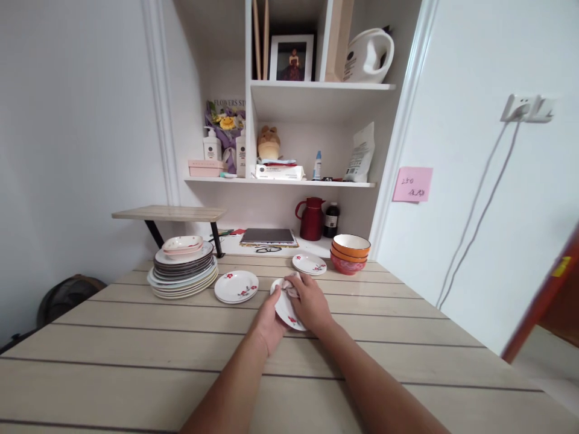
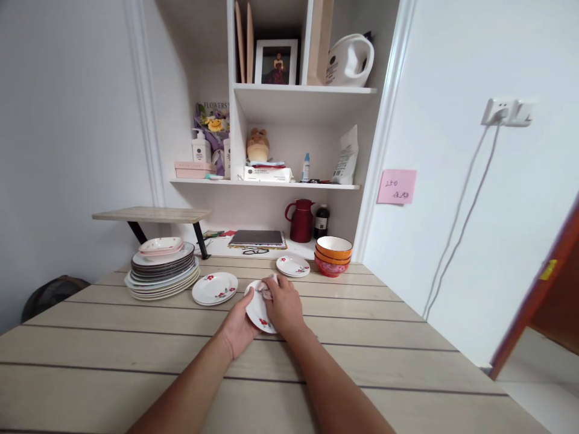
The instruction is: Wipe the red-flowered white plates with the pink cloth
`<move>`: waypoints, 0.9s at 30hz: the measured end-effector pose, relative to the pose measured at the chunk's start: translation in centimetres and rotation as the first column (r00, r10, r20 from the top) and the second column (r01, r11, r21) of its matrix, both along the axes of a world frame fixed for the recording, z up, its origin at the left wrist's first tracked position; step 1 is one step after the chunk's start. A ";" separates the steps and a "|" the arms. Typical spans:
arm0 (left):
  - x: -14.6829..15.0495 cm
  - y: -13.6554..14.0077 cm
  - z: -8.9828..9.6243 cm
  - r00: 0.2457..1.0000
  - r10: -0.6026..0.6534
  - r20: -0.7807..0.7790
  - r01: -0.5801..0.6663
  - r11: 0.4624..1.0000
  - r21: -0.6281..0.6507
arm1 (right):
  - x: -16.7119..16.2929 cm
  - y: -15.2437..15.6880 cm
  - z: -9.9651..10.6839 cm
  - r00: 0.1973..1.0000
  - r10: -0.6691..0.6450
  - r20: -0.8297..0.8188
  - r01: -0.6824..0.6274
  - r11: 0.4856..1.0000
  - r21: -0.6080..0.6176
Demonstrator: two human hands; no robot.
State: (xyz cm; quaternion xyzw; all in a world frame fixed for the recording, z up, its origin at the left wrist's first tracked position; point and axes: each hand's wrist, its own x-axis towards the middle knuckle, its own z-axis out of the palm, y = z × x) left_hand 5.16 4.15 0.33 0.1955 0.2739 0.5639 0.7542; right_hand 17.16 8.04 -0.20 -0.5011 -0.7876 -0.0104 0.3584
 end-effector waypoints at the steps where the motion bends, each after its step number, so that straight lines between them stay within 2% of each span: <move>1: 0.0 0.0 0.0 1.000 0.005 0.019 -0.005 1.000 0.002 | 0.0 0.0 0.0 1.000 0.011 0.004 -0.011 1.000 -0.002; 7: -0.3 0.1 0.2 0.992 0.032 0.120 -0.034 0.999 0.016 | -0.3 -0.2 -0.1 0.996 0.069 0.053 -0.070 0.997 0.016; 11: -0.5 0.1 0.1 0.995 0.036 0.098 -0.038 0.999 0.011 | -0.8 -0.6 -0.2 0.986 0.157 0.063 -0.160 0.986 0.044; 14: -0.6 0.1 -0.1 0.998 -0.011 0.063 0.011 1.000 0.010 | -1.3 -0.9 -0.2 0.974 0.225 0.037 -0.227 0.970 0.088; 17: -0.4 0.1 -0.3 0.997 -0.072 0.025 0.071 0.997 0.011 | -1.5 -0.9 -0.1 0.984 0.175 0.028 -0.177 0.980 0.092; 23: -0.3 0.2 -0.3 0.996 -0.091 -0.008 0.091 0.996 0.025 | -0.7 -0.7 0.3 0.998 -0.017 0.065 0.018 1.000 -0.012; 27: -0.3 0.3 -0.3 0.997 -0.074 0.038 0.074 0.997 -0.004 | -0.4 -0.7 0.5 0.995 -0.024 0.101 0.029 0.999 -0.043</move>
